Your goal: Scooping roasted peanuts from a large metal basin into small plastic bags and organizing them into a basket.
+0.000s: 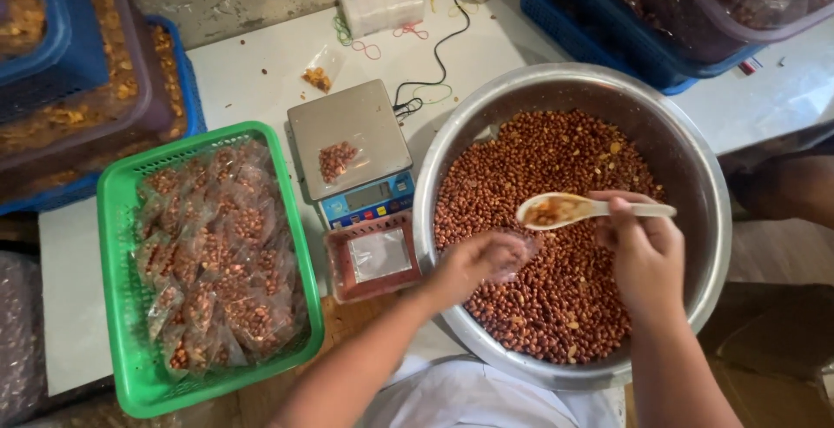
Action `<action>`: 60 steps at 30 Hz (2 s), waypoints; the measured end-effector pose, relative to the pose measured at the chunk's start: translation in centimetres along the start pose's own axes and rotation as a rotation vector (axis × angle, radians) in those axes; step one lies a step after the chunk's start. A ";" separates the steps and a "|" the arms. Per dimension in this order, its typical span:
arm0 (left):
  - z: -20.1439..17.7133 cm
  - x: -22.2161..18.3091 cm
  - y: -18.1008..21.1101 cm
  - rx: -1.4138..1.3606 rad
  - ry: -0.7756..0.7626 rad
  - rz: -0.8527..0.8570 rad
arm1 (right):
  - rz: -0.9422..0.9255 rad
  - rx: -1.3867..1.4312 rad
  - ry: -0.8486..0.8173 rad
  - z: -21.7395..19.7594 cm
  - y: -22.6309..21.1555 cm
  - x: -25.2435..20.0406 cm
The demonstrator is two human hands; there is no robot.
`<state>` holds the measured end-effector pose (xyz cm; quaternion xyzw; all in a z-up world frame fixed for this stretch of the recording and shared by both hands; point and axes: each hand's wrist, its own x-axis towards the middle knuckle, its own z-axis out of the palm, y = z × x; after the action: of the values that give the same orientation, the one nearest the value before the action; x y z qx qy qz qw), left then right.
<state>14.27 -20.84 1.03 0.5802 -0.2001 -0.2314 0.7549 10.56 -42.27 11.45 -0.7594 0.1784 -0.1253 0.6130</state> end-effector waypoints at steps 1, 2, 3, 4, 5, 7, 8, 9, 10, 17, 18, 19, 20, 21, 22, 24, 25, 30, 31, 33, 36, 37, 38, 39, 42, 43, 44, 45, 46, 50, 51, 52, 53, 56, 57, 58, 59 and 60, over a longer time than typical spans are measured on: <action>-0.9 0.6 -0.7 -0.156 -0.044 -0.005 | 0.101 -0.044 0.044 0.0 -0.9 0.0; -2.7 1.6 0.6 -0.154 -0.036 0.000 | 0.096 -0.042 0.036 -0.7 0.1 0.0; -4.5 2.5 2.0 -0.058 0.145 0.088 | 0.075 -0.012 0.064 -1.2 1.1 0.2; -6.4 3.4 3.4 0.038 0.327 0.175 | 0.054 0.018 0.092 -1.8 2.1 0.3; -9.2 4.5 4.2 0.041 0.337 0.179 | 0.051 0.020 0.082 -2.1 2.7 0.2; -14.7 6.6 5.7 0.690 0.675 0.387 | 0.108 0.072 0.110 -2.6 4.0 -0.2; -17.5 6.9 4.6 0.693 0.683 0.388 | 0.105 0.072 0.102 -2.6 4.1 -0.5; -20.2 7.3 3.4 0.817 0.741 0.170 | 0.167 0.018 0.100 -2.7 4.2 -0.9; -23.0 7.7 2.3 0.934 0.790 -0.055 | 0.229 -0.036 0.098 -2.8 4.3 -1.2; -19.4 2.2 -3.1 1.266 0.971 0.185 | 0.276 -0.019 0.063 -1.7 6.3 -2.0; -18.9 1.4 -3.9 1.142 1.008 0.355 | 0.242 -0.078 0.062 -1.6 6.1 -2.1; -18.6 0.9 -4.5 1.009 1.037 0.528 | 0.204 -0.136 0.065 -1.5 5.8 -2.1; -17.5 1.1 -3.9 1.005 1.027 0.532 | 0.205 -0.136 0.076 -1.4 5.3 -2.1; -16.3 1.0 -3.3 0.607 1.076 0.451 | 0.161 -0.145 0.084 -1.4 4.9 -2.3; -15.1 0.8 -2.7 0.211 1.093 0.357 | 0.118 -0.156 0.091 -1.4 4.5 -2.5; -11.1 0.1 1.2 -0.235 0.807 0.397 | 0.113 -0.203 0.108 -1.3 4.0 -2.3; -9.2 -0.4 3.2 -0.661 0.504 0.414 | 0.109 -0.250 0.114 -1.2 3.8 -2.2; -0.8 -2.1 4.2 -0.042 0.077 0.063 | -0.012 -0.335 0.090 -1.3 2.1 -2.6; 0.6 -2.4 3.4 0.238 -0.047 -0.140 | -0.066 -0.367 0.074 -1.2 1.2 -2.8; 1.6 -1.9 3.3 0.265 -0.102 -0.204 | -0.182 -0.300 0.030 -1.4 0.7 -3.5; 2.4 -1.4 4.2 0.304 -0.149 -0.318 | -0.375 -0.256 -0.031 -1.4 -0.1 -3.9; 2.6 -1.3 4.6 0.316 -0.141 -0.369 | -0.451 -0.281 -0.050 -1.4 -0.3 -4.1; 2.6 -1.3 4.7 0.315 -0.140 -0.370 | -0.450 -0.281 -0.051 -1.4 0.0 -3.9; 2.5 -1.3 4.8 0.325 -0.131 -0.338 | -0.373 -0.284 -0.001 -1.4 0.2 -3.6; 1.9 -1.0 1.3 0.219 -0.126 -0.217 | -0.263 -0.367 0.082 -1.4 2.9 -1.9; 1.5 -1.0 -0.5 0.104 -0.136 -0.127 | -0.229 -0.451 0.121 -1.3 4.2 -1.2; 1.2 -1.2 -0.1 0.106 -0.122 -0.127 | -0.233 -0.447 0.108 -1.2 6.6 -0.5; 0.9 -1.5 0.3 -0.048 -0.107 -0.051 | -0.304 -0.457 0.107 -1.1 9.0 0.3; 0.6 -1.7 0.7 -0.201 -0.093 0.028 | -0.376 -0.464 0.106 -1.0 11.4 1.0; -7.3 0.5 -0.2 -0.400 0.350 0.340 | 0.007 -0.506 -0.010 0.3 13.6 -0.5; -10.0 0.8 -0.1 0.174 0.659 0.305 | 0.101 -0.450 0.010 0.4 13.5 -0.8; -12.6 1.1 0.0 0.764 0.937 0.245 | 0.195 -0.394 0.031 0.4 13.5 -1.1; -14.5 1.5 -0.1 0.764 0.940 0.249 | 0.190 -0.393 0.030 0.3 13.3 -0.9; -19.7 3.0 -1.9 1.423 0.600 0.019 | 0.227 -0.374 0.012 -0.2 12.4 -0.7; -21.4 4.0 -3.2 1.500 0.575 0.027 | 0.230 -0.343 0.028 -0.2 12.0 -0.7; -23.1 5.0 -4.5 1.577 0.550 0.035 | 0.232 -0.312 0.043 -0.2 11.5 -0.8; -22.4 5.5 -4.3 1.582 0.568 0.029 | 0.222 -0.309 0.027 -0.6 12.3 -0.6; -21.8 6.1 -4.0 1.496 0.641 0.150 | 0.188 -0.247 0.049 -0.9 13.1 -0.4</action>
<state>31.18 -8.18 -8.01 0.9536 -0.1142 0.1917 0.2021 8.26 -45.36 -1.15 -0.8058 0.2775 -0.0630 0.5193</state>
